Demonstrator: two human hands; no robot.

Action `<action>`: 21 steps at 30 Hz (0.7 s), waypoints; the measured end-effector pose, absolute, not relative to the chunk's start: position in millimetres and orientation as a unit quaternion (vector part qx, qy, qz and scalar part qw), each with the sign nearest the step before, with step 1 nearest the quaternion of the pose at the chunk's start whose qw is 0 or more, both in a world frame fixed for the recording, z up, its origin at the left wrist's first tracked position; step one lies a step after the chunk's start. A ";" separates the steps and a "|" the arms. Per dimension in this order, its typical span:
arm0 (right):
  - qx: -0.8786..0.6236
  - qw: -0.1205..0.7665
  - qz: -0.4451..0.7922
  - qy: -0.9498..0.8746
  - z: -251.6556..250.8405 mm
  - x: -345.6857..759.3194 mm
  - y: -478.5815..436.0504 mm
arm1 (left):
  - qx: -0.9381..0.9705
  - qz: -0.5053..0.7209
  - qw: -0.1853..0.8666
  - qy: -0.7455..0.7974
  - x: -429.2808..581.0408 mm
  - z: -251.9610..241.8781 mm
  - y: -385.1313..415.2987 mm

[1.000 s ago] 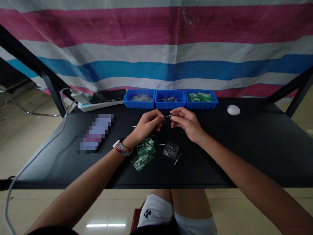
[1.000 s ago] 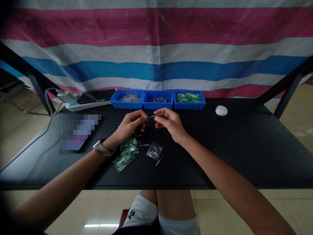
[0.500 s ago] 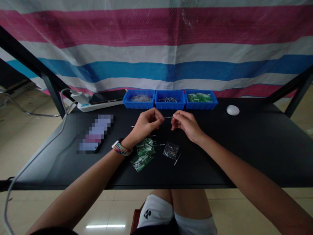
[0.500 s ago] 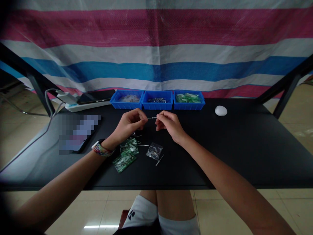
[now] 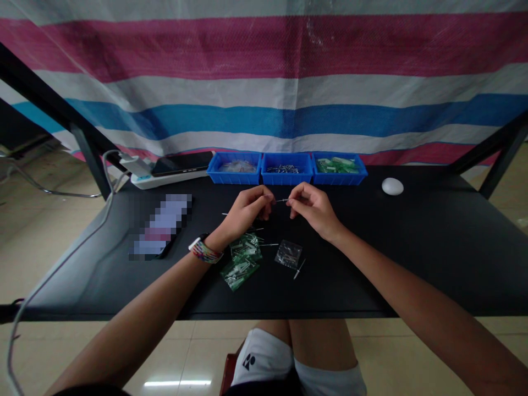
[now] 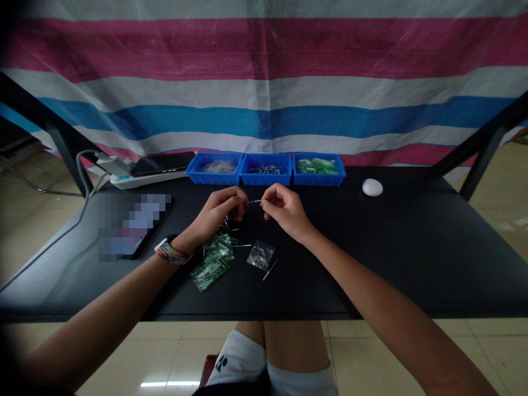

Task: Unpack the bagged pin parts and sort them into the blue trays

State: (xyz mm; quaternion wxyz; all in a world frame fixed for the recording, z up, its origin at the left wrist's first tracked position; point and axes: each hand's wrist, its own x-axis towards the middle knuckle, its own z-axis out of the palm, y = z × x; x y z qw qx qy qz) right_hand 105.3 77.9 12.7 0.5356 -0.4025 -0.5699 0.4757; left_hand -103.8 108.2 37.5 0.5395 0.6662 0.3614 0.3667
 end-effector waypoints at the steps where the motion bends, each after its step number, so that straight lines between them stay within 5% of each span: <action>1: -0.402 0.538 0.470 -0.572 13.0 105.2 77.7 | 0.664 0.364 0.541 0.366 -103.8 37.2 108.5; 21: -0.412 0.550 0.517 -0.510 11.7 105.2 78.1 | 0.671 0.381 0.524 0.361 -102.7 36.1 107.1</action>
